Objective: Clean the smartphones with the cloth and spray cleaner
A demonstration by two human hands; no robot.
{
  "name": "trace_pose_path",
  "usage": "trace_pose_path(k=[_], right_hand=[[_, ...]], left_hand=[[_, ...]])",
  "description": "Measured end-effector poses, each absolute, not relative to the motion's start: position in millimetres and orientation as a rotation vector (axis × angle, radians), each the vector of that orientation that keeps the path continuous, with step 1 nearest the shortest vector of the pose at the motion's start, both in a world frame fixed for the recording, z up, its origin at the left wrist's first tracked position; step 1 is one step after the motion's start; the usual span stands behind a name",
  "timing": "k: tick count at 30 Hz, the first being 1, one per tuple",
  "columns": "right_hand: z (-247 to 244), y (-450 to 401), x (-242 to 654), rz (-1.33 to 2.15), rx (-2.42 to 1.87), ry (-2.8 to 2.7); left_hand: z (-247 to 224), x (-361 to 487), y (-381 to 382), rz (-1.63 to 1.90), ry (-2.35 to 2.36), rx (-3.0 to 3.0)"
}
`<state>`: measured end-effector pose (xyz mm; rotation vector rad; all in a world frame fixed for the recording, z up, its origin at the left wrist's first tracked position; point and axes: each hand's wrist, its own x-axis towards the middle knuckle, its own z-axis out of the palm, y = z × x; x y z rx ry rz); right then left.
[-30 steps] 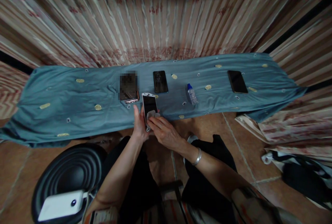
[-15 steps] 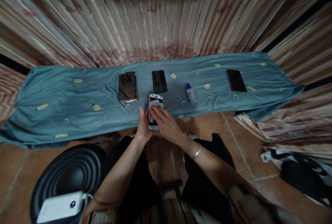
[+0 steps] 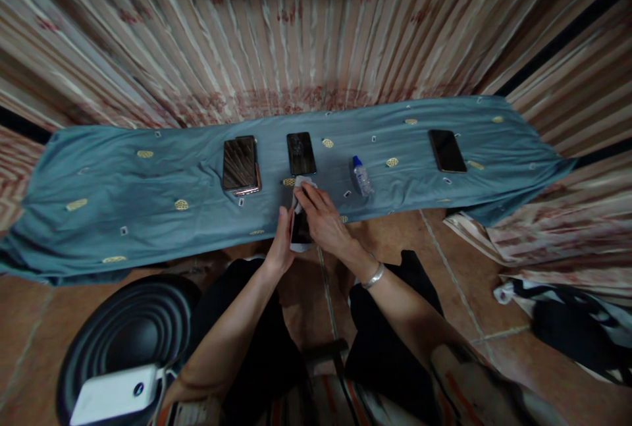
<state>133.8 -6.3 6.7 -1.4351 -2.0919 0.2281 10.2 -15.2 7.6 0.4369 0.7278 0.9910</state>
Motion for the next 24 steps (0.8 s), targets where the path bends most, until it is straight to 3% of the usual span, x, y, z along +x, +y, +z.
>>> trace_pose_path(k=[24], right_hand=[[11.6,-12.0,137.2,0.205,-1.441,-2.094]], left_hand=[[11.1,12.0,-12.9,0.988,0.751,0.392]])
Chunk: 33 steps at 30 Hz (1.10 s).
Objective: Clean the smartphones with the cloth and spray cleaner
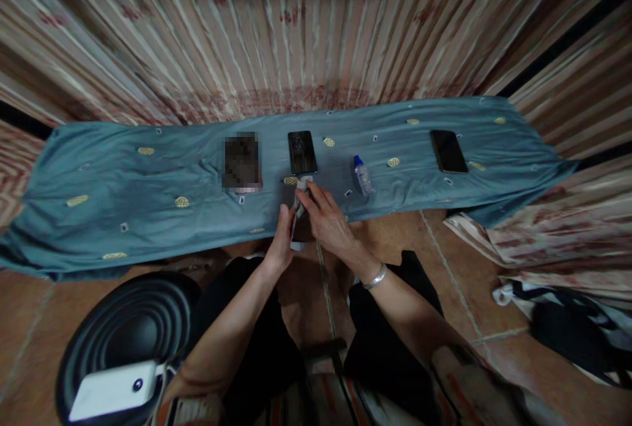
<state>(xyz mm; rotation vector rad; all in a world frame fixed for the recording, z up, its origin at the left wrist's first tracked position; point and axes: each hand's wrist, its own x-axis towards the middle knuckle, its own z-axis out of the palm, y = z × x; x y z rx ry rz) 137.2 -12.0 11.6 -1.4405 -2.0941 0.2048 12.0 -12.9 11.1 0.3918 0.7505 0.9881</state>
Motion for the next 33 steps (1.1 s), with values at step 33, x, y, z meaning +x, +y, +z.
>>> trace_pose_path(k=[33], right_hand=[[1.1,-14.0,129.1,0.176,-1.359,-2.186]], left_hand=[[19.0,7.9,-10.2,1.017,0.770,0.354]])
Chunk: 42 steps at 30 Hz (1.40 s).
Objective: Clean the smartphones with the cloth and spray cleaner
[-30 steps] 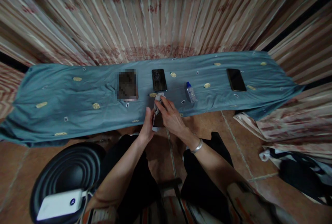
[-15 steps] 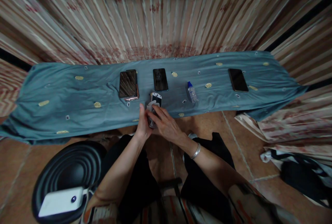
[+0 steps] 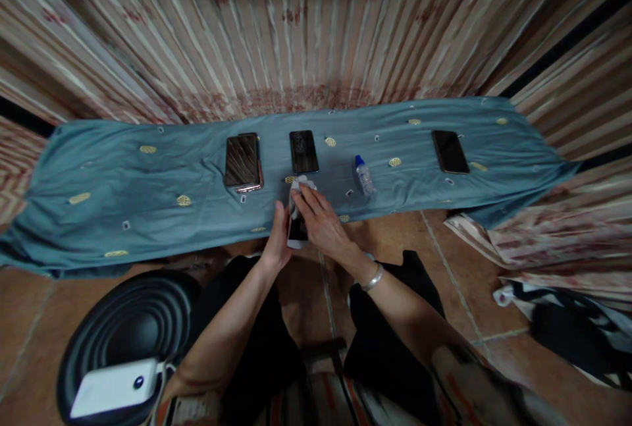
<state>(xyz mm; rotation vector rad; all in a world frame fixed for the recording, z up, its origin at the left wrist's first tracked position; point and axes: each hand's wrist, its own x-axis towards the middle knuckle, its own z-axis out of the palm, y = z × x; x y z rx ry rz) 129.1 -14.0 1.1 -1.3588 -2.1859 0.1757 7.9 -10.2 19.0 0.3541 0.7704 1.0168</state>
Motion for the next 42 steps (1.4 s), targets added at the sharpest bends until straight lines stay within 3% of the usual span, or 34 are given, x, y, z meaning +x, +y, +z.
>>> trace_pose_path(k=[42], right_hand=[[-0.5,5.2,147.7,0.305,-1.367,-1.934]], left_hand=[[15.6,1.9,-9.9,0.972,0.824,0.535]])
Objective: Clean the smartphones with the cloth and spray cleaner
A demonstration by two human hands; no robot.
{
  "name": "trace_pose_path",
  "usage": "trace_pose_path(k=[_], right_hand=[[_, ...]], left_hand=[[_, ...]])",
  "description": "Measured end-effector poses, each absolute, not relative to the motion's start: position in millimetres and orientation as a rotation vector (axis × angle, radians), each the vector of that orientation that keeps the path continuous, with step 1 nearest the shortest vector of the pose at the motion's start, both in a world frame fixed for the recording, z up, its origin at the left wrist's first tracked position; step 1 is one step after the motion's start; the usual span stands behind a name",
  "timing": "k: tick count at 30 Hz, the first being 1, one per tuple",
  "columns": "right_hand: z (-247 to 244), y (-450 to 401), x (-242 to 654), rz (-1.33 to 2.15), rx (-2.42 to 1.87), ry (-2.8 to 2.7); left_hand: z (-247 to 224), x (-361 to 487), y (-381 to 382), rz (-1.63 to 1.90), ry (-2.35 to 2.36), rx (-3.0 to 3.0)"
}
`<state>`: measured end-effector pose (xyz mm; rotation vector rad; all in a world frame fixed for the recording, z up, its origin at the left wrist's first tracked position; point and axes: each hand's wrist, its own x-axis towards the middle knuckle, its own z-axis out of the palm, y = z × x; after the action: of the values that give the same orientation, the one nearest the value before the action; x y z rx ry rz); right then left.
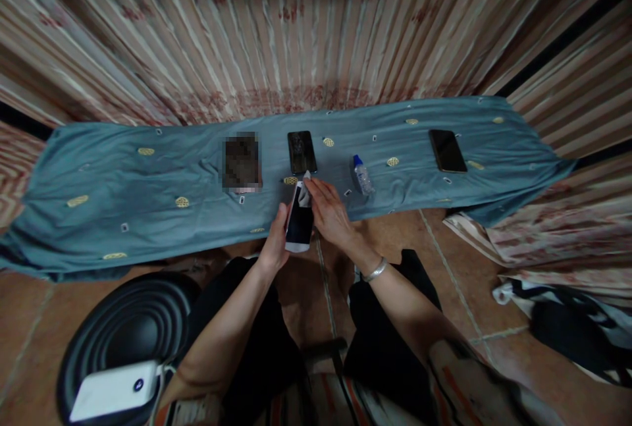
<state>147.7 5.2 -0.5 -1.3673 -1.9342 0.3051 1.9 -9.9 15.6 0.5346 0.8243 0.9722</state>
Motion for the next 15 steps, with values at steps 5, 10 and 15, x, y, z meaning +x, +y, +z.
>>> trace_pose_path(k=[5,10,15], right_hand=[[-15.4,10.3,151.7,0.361,-1.413,-1.824],[-16.6,7.0,146.3,0.435,-1.432,-1.795],[-10.9,-2.2,137.2,0.432,-1.388,-1.838]], left_hand=[[19.4,-3.9,-3.7,0.970,0.816,0.409],[23.5,-4.8,-1.0,0.973,0.817,0.313],[20.7,-6.5,2.9,1.025,0.841,0.280]])
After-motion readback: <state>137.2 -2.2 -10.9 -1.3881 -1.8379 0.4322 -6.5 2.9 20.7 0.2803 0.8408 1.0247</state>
